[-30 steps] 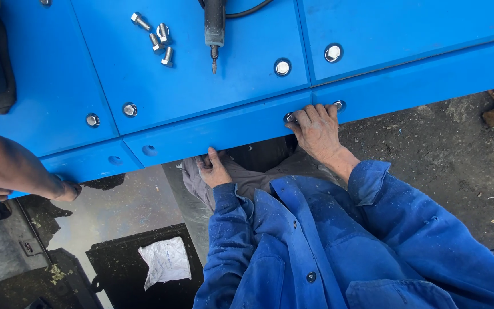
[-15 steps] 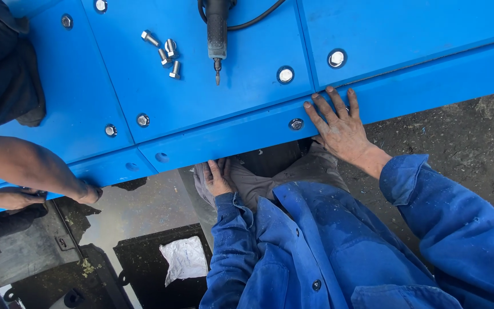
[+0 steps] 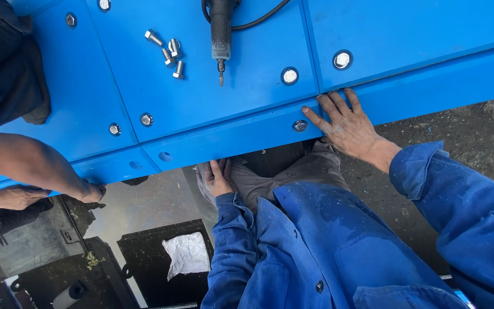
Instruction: The recorder installs and secures bolts onto blue industrial machine panels using an electric screwdriver.
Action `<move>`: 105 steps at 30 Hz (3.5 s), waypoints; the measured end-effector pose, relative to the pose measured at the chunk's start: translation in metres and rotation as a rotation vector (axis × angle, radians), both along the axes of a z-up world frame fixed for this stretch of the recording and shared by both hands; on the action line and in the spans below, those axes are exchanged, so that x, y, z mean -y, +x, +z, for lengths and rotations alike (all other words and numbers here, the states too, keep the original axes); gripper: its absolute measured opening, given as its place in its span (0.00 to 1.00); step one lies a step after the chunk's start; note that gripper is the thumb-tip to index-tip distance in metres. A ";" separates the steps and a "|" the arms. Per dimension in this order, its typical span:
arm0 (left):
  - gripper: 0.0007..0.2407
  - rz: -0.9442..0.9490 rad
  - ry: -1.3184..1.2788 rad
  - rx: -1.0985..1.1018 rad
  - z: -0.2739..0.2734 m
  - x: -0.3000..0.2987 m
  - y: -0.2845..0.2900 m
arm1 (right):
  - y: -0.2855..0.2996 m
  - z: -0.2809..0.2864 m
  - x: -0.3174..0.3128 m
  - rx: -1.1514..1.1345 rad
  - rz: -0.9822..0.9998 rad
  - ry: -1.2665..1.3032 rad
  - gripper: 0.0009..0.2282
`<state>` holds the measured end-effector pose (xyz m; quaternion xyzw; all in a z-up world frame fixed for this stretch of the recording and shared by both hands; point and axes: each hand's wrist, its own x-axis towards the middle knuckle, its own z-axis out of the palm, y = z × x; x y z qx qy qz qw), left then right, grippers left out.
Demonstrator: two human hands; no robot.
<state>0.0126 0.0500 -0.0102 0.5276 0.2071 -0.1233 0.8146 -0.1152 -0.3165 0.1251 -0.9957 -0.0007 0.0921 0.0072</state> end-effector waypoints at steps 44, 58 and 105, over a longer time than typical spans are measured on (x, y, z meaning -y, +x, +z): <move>0.18 0.130 -0.004 -0.008 -0.037 0.006 -0.007 | 0.117 0.097 -0.088 0.362 -0.041 0.423 0.18; 0.19 0.179 0.005 -0.026 -0.033 0.015 -0.004 | 0.380 0.054 -0.124 0.142 -0.075 0.370 0.15; 0.23 -0.122 0.160 0.203 0.143 0.056 0.022 | 0.223 0.062 -0.175 -0.109 -0.284 0.839 0.10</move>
